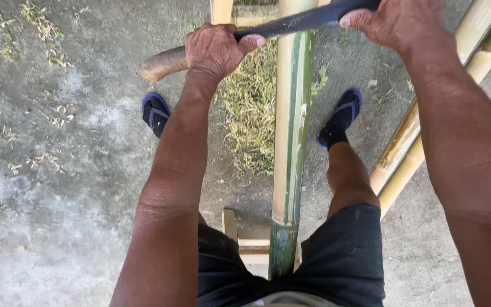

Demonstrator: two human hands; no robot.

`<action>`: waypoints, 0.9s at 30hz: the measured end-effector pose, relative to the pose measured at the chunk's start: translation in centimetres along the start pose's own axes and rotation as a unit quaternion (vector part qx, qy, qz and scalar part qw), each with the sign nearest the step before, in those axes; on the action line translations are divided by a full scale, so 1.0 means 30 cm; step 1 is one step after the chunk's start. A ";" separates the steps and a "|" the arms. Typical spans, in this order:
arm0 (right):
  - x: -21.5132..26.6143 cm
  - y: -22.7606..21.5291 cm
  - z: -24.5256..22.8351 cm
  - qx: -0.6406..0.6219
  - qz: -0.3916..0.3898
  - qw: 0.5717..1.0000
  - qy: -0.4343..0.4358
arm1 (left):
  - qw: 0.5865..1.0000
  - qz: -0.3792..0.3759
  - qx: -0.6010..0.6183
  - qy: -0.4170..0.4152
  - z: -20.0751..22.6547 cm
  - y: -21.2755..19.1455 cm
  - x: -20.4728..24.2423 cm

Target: Shaving the outer layer of a bamboo stalk using a machete.

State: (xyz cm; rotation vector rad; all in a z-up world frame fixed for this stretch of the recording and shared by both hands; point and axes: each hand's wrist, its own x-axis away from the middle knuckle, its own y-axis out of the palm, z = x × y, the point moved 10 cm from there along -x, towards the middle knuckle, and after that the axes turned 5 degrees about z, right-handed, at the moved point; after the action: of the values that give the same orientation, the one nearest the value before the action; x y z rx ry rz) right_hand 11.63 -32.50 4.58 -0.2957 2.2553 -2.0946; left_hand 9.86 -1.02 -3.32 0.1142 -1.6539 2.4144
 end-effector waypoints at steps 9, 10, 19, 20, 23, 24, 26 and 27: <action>0.059 0.104 0.048 0.017 0.033 0.999 -0.022 | 0.999 0.042 -0.017 0.029 0.023 -0.027 0.050; 0.064 0.109 0.056 0.010 0.042 0.999 -0.018 | 0.998 0.050 -0.015 0.033 0.021 -0.026 0.067; 0.229 0.069 -0.047 -0.019 0.067 0.994 -0.080 | 0.999 -0.042 -0.007 -0.017 0.008 0.024 0.228; 0.247 0.061 -0.058 -0.019 0.067 0.995 -0.078 | 0.999 -0.042 -0.008 -0.016 0.007 0.034 0.248; 0.323 0.084 -0.058 0.021 0.035 0.998 -0.056 | 0.999 -0.030 -0.011 0.002 0.013 0.065 0.320; 0.359 0.076 -0.073 0.022 0.073 0.993 -0.086 | 0.999 -0.039 -0.016 0.001 0.005 0.089 0.348; 0.425 0.071 -0.096 0.024 0.113 0.987 -0.116 | 0.999 -0.047 -0.021 0.000 -0.005 0.115 0.408; 0.447 0.092 -0.090 0.027 0.087 0.991 -0.097 | 0.998 -0.065 -0.022 -0.002 -0.009 0.131 0.442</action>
State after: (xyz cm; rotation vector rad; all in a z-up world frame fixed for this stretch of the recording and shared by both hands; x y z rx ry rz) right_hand -2.27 -31.99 3.33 -0.2745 2.0331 -1.9441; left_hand -3.91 -0.41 -4.57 0.2146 -1.6459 2.2825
